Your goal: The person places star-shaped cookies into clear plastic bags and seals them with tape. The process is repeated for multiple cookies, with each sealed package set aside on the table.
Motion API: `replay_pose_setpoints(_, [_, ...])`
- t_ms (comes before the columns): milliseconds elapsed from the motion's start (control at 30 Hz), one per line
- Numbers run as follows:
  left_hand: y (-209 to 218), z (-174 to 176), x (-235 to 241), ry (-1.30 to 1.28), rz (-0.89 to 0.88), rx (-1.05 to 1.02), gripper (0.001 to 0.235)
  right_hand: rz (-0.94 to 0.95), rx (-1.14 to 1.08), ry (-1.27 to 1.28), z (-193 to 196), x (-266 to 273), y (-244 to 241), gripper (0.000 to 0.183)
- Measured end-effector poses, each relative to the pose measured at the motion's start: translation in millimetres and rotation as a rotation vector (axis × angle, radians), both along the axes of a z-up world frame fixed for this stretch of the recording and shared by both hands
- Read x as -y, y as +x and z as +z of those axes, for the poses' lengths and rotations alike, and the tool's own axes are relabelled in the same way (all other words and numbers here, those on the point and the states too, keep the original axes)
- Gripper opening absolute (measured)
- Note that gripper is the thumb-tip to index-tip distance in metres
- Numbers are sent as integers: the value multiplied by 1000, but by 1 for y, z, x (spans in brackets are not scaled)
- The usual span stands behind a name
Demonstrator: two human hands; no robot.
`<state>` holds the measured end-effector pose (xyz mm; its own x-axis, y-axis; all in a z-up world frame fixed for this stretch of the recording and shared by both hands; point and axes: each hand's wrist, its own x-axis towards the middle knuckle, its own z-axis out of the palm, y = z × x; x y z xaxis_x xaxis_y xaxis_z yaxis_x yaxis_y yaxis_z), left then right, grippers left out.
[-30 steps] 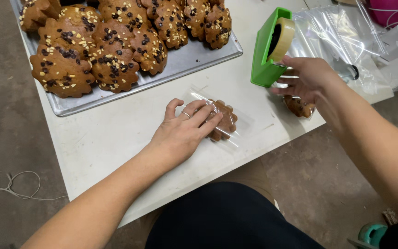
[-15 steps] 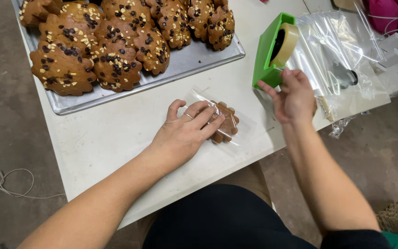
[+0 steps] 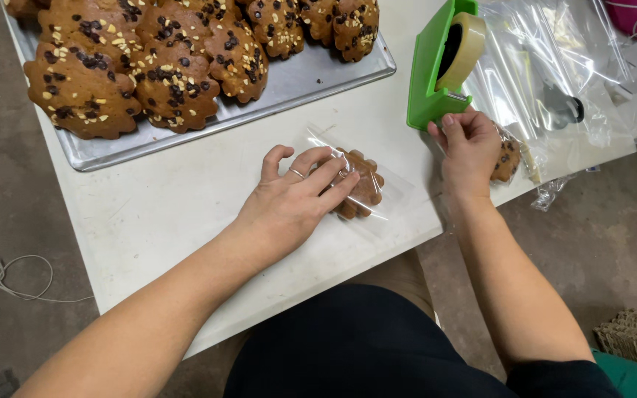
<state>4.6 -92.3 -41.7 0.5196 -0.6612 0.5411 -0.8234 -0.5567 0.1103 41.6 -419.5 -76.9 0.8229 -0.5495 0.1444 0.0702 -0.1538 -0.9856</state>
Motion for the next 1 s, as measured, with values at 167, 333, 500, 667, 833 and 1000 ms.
replay_pose_setpoints(167, [-1, -2, 1, -37, 13, 42, 32, 46, -290, -879, 14, 20, -25, 9])
replay_pose_setpoints(333, [-4, 0, -1, -25, 9, 31, 33, 270, -179, -644, 98, -51, -44, 10])
replay_pose_setpoints(500, [-4, 12, 0, -40, -6, 13, 30, 795, -398, -86, 123, -106, -20, 61])
replay_pose_setpoints(667, [-4, 0, 3, -27, 19, -6, 33, 873, -509, -212, 110, -108, -1, 70])
replay_pose_setpoints(833, [-3, 2, 2, -32, 6, -15, 29, 888, -634, -349, 115, -115, 4, 73])
replay_pose_setpoints(1000, [-2, 2, 1, -23, 9, -14, 25, 899, -752, -584, 120, -120, 10, 71])
